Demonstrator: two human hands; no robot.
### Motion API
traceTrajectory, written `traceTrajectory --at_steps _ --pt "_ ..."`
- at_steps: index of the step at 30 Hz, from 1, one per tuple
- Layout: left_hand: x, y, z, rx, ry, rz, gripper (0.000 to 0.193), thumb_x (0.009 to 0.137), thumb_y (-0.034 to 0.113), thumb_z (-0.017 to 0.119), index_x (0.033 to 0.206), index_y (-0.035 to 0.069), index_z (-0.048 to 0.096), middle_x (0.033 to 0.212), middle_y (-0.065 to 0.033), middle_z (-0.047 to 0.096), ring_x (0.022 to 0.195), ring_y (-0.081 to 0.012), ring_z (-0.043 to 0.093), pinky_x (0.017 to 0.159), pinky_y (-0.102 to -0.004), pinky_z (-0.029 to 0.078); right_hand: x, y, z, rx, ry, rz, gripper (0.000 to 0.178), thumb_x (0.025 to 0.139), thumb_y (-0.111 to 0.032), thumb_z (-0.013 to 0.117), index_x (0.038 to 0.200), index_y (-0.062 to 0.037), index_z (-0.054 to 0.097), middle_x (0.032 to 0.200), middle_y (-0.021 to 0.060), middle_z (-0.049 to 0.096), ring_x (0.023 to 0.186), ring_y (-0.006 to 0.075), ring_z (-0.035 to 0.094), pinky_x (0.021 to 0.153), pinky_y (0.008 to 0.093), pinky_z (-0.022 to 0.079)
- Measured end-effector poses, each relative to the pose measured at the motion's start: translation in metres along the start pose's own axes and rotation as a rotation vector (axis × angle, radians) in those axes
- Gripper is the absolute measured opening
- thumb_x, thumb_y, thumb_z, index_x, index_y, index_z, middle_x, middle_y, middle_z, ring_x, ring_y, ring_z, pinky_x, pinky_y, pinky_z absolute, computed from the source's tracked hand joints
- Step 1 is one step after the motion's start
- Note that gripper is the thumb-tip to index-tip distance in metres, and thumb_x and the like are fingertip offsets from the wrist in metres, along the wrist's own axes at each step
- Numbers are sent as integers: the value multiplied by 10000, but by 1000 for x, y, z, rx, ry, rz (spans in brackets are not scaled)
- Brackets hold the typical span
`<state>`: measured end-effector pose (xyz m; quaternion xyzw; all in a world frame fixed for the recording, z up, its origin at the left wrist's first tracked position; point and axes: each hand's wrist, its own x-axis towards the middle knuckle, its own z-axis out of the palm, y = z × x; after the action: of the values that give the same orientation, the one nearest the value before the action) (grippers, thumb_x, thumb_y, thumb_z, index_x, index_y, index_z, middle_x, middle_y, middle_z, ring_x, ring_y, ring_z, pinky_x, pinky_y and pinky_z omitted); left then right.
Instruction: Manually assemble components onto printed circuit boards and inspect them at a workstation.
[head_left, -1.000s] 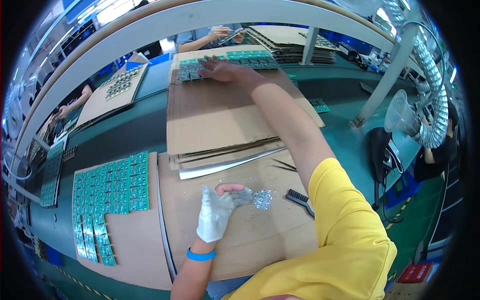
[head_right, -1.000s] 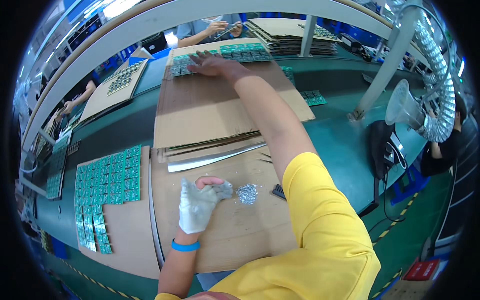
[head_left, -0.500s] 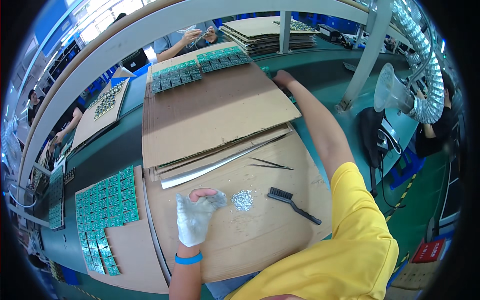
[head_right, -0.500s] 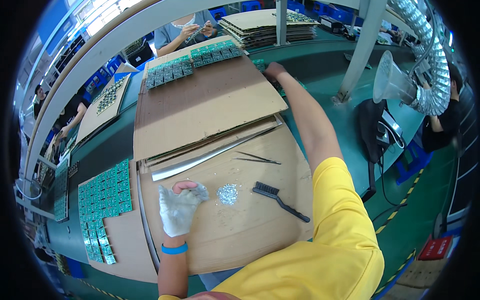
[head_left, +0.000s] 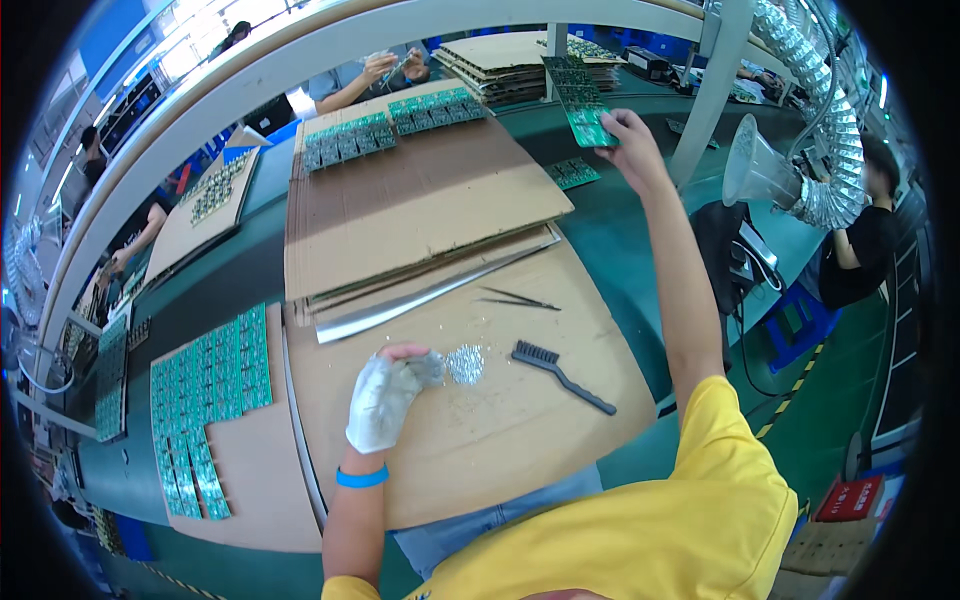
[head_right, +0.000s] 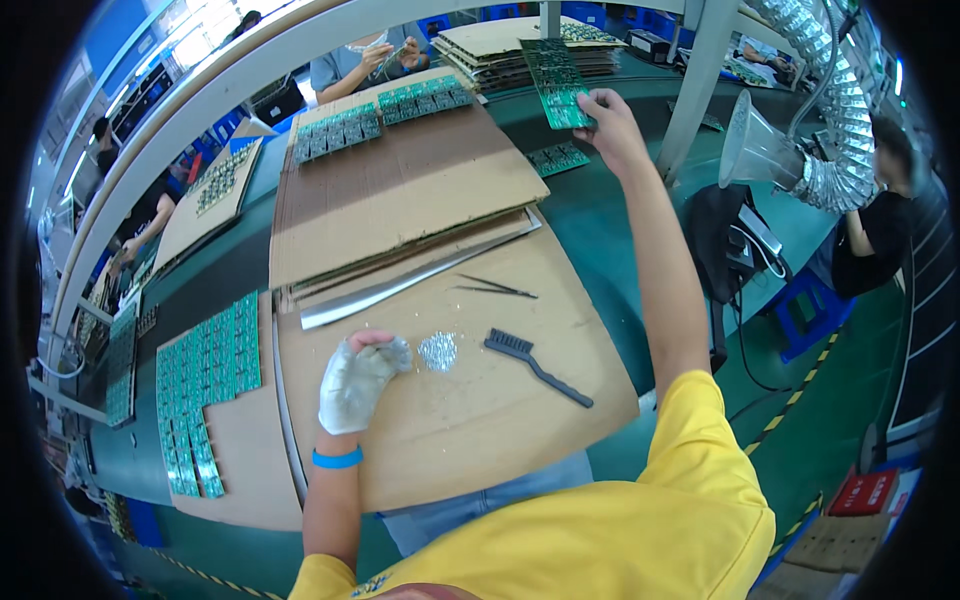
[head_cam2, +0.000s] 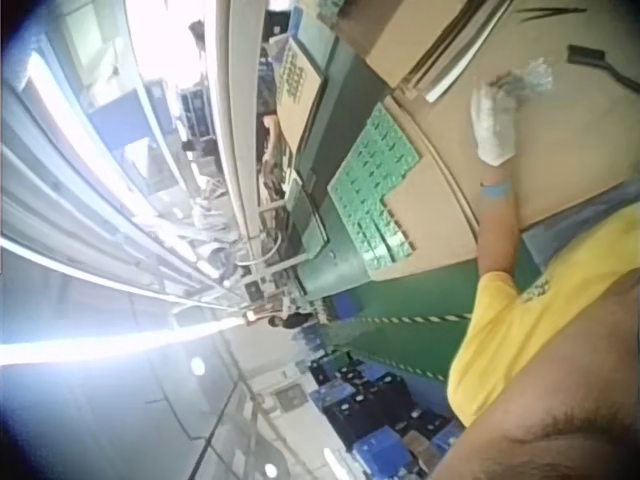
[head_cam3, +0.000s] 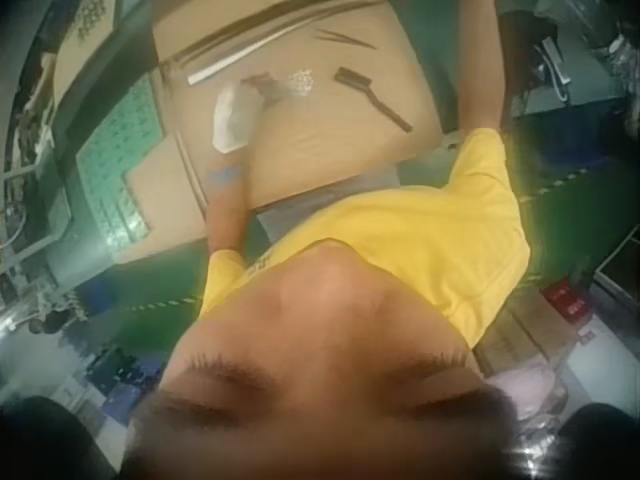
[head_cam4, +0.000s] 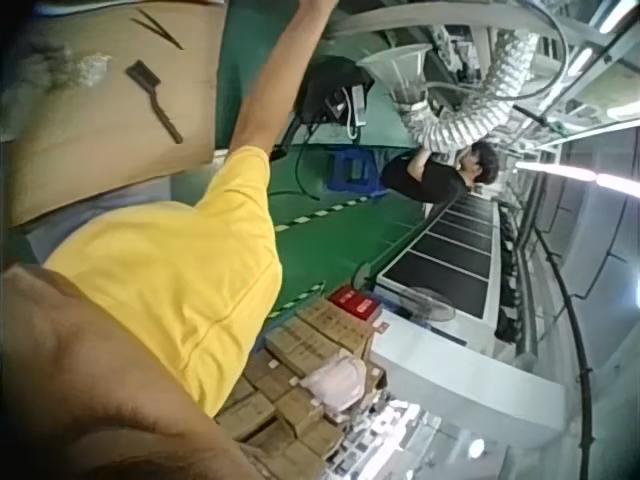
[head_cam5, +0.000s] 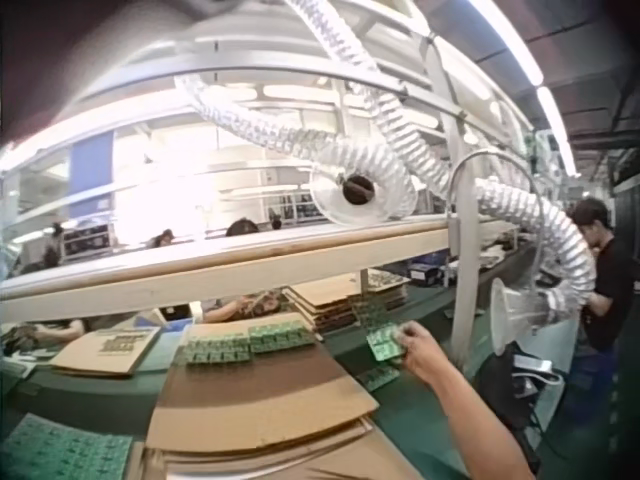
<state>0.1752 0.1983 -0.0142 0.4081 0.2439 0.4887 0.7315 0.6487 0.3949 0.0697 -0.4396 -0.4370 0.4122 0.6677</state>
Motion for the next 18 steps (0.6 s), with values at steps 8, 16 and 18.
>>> traceTrajectory --at_steps 8,16,18 --pt "-7 20 60 15 -280 -51 835 775 158 877 1495 73 463 1464 -172 539 1301 -299 576 1043 -436 499 -246 4 91 149 -657 560 238 971 -193 714 1141 -68 605 1028 -1 664 918 104 655 802 284 551" --pt "-88 9 36 142 -10 110 958 735 92 897 1539 81 375 1488 -159 517 1337 -307 550 1079 -463 498 -338 16 128 -578 -277 22 264 959 -194 721 1099 3 615 1088 120 673 1012 203 656 849 329 511" --pt "-105 2 32 131 53 153 948 736 90 901 1531 86 383 1471 -151 534 1323 -294 560 1057 -463 512 -346 35 105 -1427 76 -424 253 947 -171 708 1100 8 616 1084 184 652 968 323 649 810 379 502"
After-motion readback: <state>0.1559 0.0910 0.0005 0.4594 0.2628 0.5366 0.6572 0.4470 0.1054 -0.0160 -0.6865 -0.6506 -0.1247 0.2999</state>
